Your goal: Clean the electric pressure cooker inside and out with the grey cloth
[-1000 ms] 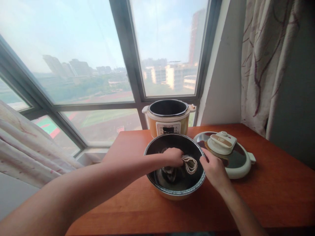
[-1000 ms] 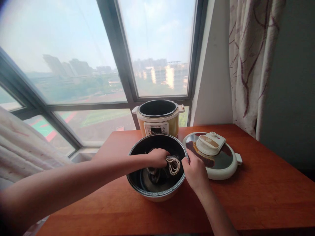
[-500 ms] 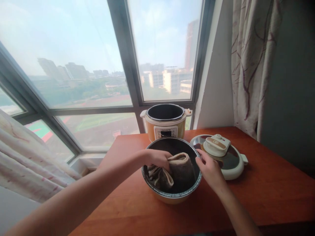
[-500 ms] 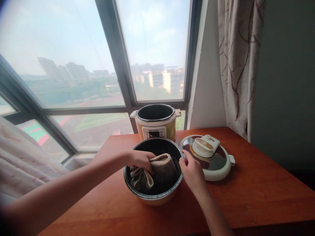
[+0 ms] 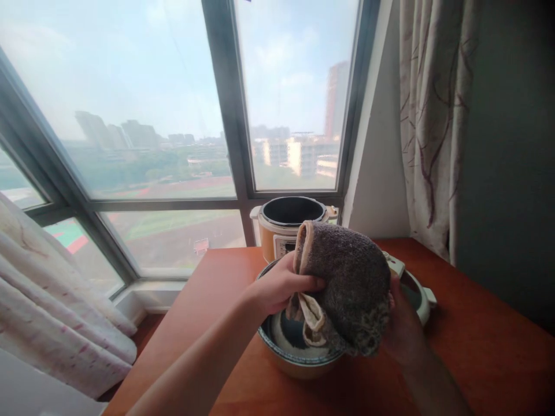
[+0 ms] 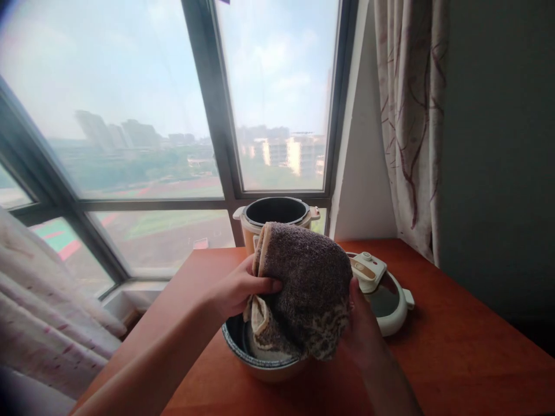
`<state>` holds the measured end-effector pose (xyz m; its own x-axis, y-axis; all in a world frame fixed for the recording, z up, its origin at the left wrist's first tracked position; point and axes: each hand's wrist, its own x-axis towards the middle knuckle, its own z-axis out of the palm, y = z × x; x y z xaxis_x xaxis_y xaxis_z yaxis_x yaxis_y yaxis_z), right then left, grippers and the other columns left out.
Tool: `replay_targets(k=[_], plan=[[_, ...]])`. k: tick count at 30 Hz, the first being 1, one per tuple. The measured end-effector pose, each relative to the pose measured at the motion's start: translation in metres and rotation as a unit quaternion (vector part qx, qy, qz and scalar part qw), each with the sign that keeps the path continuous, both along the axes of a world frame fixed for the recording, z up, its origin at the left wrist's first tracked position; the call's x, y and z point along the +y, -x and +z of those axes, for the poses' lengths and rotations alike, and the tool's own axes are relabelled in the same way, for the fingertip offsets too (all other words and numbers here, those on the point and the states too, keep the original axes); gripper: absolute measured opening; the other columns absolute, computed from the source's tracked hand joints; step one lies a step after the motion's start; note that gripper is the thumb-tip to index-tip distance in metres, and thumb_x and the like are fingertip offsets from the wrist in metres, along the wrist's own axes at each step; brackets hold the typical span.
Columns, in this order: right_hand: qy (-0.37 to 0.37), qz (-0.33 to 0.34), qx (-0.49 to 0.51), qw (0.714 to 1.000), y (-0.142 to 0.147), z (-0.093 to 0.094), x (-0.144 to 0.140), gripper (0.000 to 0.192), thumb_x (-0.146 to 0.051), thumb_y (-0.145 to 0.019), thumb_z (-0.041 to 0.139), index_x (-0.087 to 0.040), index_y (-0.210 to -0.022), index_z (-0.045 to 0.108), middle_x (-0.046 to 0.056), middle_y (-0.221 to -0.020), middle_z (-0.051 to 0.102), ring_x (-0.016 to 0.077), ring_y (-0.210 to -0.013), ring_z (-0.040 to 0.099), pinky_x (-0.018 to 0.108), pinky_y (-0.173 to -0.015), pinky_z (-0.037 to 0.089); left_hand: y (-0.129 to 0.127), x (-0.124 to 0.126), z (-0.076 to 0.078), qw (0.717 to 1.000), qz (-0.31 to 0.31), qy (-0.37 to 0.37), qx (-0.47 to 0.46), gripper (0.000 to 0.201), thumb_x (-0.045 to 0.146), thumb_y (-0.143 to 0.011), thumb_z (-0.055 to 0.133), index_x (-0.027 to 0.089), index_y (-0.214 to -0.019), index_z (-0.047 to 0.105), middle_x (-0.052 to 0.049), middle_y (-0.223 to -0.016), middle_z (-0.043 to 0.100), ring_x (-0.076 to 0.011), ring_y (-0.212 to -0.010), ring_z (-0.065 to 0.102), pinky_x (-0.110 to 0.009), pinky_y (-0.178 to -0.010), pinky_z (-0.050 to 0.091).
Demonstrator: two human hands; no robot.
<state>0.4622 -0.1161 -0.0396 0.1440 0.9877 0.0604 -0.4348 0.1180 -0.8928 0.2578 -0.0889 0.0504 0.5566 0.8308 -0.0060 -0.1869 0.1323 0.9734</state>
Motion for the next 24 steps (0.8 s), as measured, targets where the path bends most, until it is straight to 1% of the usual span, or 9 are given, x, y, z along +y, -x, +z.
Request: replay_targets(k=[3,6,8,11,14,16,18,21,24], plan=[[0.038,0.026,0.046,0.998,-0.002,-0.001,-0.008,0.057,-0.073,-0.075,0.062,-0.027,-0.105,0.076,0.012,-0.098,0.079,0.0353,-0.113,0.067,0.055,-0.096,0.052,-0.008,-0.002,-0.005,0.999,0.021,0.021,-0.012,0.051,0.021,-0.054,0.081,0.014,-0.103,0.07,-0.009,-0.097,0.076,-0.0276,-0.093,0.069,-0.036,-0.085,0.054],[0.074,0.008,0.048,0.996,0.002,0.002,-0.01,0.055,-0.055,-0.072,0.076,-0.023,-0.116,0.072,0.012,-0.102,0.078,0.0366,-0.109,0.069,0.056,-0.095,0.053,-0.013,0.003,-0.013,0.998,0.055,0.014,-0.002,0.045,0.018,-0.06,0.076,0.014,-0.104,0.069,-0.007,-0.094,0.075,-0.0258,-0.091,0.07,-0.035,-0.084,0.053],[0.096,-0.011,0.053,0.994,0.005,0.007,-0.01,0.055,-0.048,-0.072,0.078,-0.022,-0.12,0.069,0.011,-0.102,0.078,0.0365,-0.106,0.07,0.057,-0.095,0.054,-0.013,0.007,-0.019,0.997,0.069,-0.018,0.008,0.043,0.017,-0.064,0.074,0.014,-0.106,0.068,-0.007,-0.097,0.075,-0.0252,-0.093,0.069,-0.035,-0.085,0.052],[0.076,-0.057,0.04,0.995,0.003,0.014,-0.009,0.051,-0.045,-0.074,0.077,-0.022,-0.118,0.071,0.01,-0.1,0.078,0.0363,-0.106,0.071,0.055,-0.095,0.055,-0.006,0.009,-0.031,0.993,0.057,-0.09,0.044,0.039,0.022,-0.072,0.072,0.013,-0.11,0.066,-0.009,-0.107,0.073,-0.0241,-0.101,0.067,-0.034,-0.091,0.05],[0.055,-0.123,0.045,0.99,-0.009,0.019,-0.009,0.05,-0.044,-0.073,0.077,-0.022,-0.118,0.071,0.01,-0.103,0.078,0.0358,-0.109,0.069,0.054,-0.097,0.054,0.006,-0.001,-0.041,0.971,0.048,-0.17,0.163,0.035,0.03,-0.083,0.066,0.013,-0.114,0.065,-0.011,-0.111,0.072,-0.0219,-0.101,0.066,-0.03,-0.088,0.05],[0.056,-0.15,0.059,0.985,-0.021,0.021,-0.01,0.052,-0.046,-0.073,0.076,-0.022,-0.119,0.07,0.01,-0.107,0.077,0.0349,-0.112,0.068,0.053,-0.099,0.053,0.014,-0.013,-0.044,0.933,0.037,-0.232,0.274,0.031,0.036,-0.09,0.059,0.016,-0.112,0.067,-0.01,-0.108,0.073,-0.0206,-0.098,0.067,-0.027,-0.081,0.05],[0.05,-0.166,0.061,0.983,-0.033,0.022,-0.012,0.052,-0.049,-0.076,0.074,-0.023,-0.121,0.069,0.01,-0.111,0.076,0.0335,-0.113,0.067,0.051,-0.1,0.053,0.019,-0.027,-0.045,0.877,-0.008,-0.302,0.373,0.03,0.042,-0.095,0.052,0.02,-0.106,0.07,-0.007,-0.102,0.074,-0.0206,-0.093,0.068,-0.026,-0.077,0.048],[0.04,-0.191,0.069,0.978,-0.048,0.022,-0.017,0.054,-0.049,-0.077,0.074,-0.028,-0.126,0.066,0.008,-0.119,0.073,0.0305,-0.112,0.068,0.049,-0.1,0.053,0.02,-0.046,-0.046,0.781,-0.103,-0.381,0.485,0.041,0.058,-0.09,0.055,0.023,-0.099,0.072,-0.007,-0.094,0.075,-0.0247,-0.085,0.071,-0.028,-0.07,0.047],[0.049,-0.215,0.064,0.973,-0.059,0.018,-0.021,0.059,-0.048,-0.076,0.077,-0.028,-0.13,0.063,0.006,-0.124,0.071,0.0284,-0.111,0.068,0.048,-0.099,0.054,0.015,-0.057,-0.05,0.691,-0.137,-0.422,0.57,0.04,0.058,-0.085,0.061,0.021,-0.095,0.072,-0.01,-0.085,0.075,-0.0292,-0.075,0.073,-0.03,-0.061,0.047]])
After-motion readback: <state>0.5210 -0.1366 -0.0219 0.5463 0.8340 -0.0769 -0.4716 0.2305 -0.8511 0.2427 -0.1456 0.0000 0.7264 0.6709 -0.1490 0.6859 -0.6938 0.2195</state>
